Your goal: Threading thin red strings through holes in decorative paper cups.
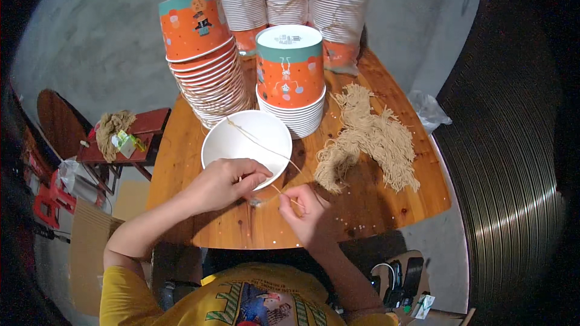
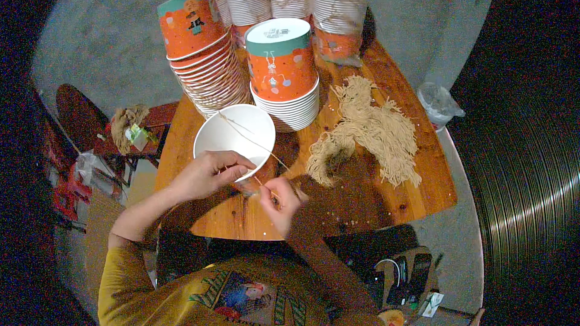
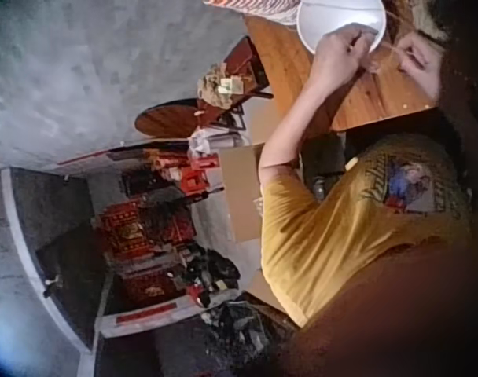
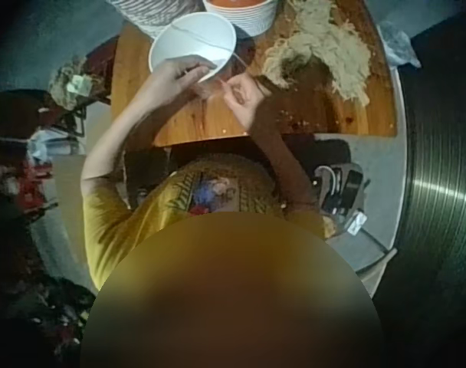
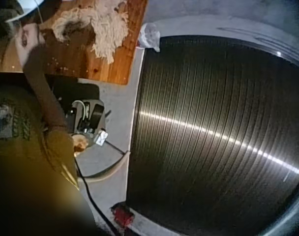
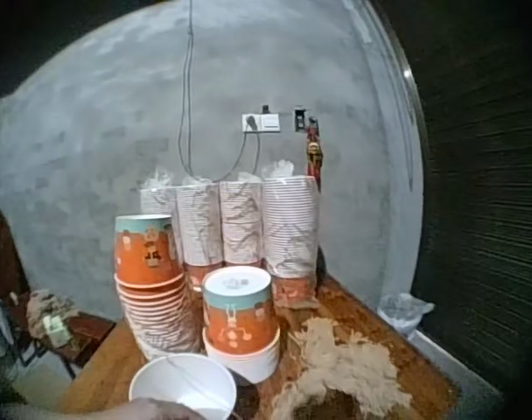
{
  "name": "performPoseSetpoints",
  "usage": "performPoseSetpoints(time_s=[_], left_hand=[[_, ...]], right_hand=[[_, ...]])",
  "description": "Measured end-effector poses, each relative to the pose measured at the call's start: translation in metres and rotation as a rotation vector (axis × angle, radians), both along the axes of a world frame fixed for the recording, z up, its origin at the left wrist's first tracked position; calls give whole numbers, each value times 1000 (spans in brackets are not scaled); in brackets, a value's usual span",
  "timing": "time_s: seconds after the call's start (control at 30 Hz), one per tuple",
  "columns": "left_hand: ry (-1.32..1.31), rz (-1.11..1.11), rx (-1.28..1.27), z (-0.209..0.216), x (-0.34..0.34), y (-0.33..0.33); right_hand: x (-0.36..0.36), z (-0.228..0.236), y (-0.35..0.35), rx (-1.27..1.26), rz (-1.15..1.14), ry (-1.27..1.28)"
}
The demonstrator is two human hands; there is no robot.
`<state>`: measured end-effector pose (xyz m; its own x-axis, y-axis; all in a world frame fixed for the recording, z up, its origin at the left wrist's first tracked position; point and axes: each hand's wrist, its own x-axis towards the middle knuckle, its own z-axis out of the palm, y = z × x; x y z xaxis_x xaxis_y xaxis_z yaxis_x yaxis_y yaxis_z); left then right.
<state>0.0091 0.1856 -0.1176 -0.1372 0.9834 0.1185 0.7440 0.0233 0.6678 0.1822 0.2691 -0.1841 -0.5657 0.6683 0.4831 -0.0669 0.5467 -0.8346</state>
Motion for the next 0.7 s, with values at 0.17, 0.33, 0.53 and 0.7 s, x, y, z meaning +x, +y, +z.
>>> performPoseSetpoints(time_s=[0.17,0.33,0.53,0.7], left_hand=[[29,-7,19,-2,-2,-1],[-20,14,-24,-1,-1,-1],[-20,24,-43,0,-1,-1],[5,19,-24,0,-1,-1]], right_hand=[[-3,3,-4,-43,-9,5],[-5,5,-8,-5,-16,29],[-9,-5,-8,68,-32,81],[-8,-4,-10,86,-40,27]])
